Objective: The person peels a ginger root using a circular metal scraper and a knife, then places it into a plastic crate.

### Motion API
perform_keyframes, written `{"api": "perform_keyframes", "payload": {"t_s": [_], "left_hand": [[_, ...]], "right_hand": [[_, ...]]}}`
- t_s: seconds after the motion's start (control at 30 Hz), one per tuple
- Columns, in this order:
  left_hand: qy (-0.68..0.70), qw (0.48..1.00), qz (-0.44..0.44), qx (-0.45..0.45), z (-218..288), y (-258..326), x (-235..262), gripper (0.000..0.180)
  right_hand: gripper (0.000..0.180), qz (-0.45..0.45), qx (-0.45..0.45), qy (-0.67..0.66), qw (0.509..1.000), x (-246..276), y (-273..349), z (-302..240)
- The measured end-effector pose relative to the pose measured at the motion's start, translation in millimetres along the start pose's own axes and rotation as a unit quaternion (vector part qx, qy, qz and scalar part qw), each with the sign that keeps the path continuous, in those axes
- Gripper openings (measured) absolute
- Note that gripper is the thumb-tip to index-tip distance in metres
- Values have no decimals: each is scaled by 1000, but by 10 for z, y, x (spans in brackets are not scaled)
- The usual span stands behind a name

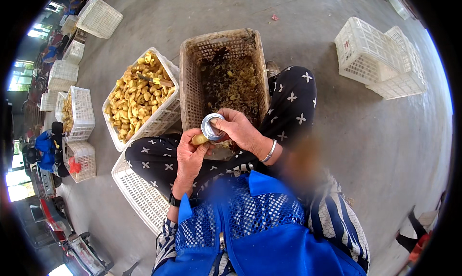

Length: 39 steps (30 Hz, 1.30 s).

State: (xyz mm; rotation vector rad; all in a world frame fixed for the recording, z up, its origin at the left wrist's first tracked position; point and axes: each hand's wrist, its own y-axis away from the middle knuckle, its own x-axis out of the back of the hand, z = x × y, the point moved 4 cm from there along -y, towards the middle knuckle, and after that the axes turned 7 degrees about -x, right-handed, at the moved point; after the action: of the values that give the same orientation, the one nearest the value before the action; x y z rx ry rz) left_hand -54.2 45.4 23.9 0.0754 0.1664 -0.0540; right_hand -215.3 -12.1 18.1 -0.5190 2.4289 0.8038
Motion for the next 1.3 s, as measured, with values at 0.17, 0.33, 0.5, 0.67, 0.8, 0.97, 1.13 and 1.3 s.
{"api": "perform_keyframes", "payload": {"t_s": [0.17,0.33,0.5,0.67,0.8,0.97,1.13,1.3], "left_hand": [[84,996,12,21,52,-5,-28,31],[229,962,104,104,-17,-2,-24,26],[249,954,110,126,-73,2,11,27],[311,929,88,179,-144,10,93,28],[358,903,89,221,-211,42,30,32],[364,892,146,226,-267,74,18,32],[358,902,112,216,-253,49,22,32],[335,915,124,186,-169,33,6,31]], "right_hand": [[17,62,54,116,990,70,-28,-37],[17,127,146,265,945,74,1,-84],[14,127,186,345,911,-125,116,-136],[14,158,219,311,911,-72,137,-91],[14,147,148,146,967,56,22,-79],[17,117,241,354,896,-143,189,-150],[12,154,270,421,852,-118,156,-115],[7,148,160,202,955,82,66,-121]]}}
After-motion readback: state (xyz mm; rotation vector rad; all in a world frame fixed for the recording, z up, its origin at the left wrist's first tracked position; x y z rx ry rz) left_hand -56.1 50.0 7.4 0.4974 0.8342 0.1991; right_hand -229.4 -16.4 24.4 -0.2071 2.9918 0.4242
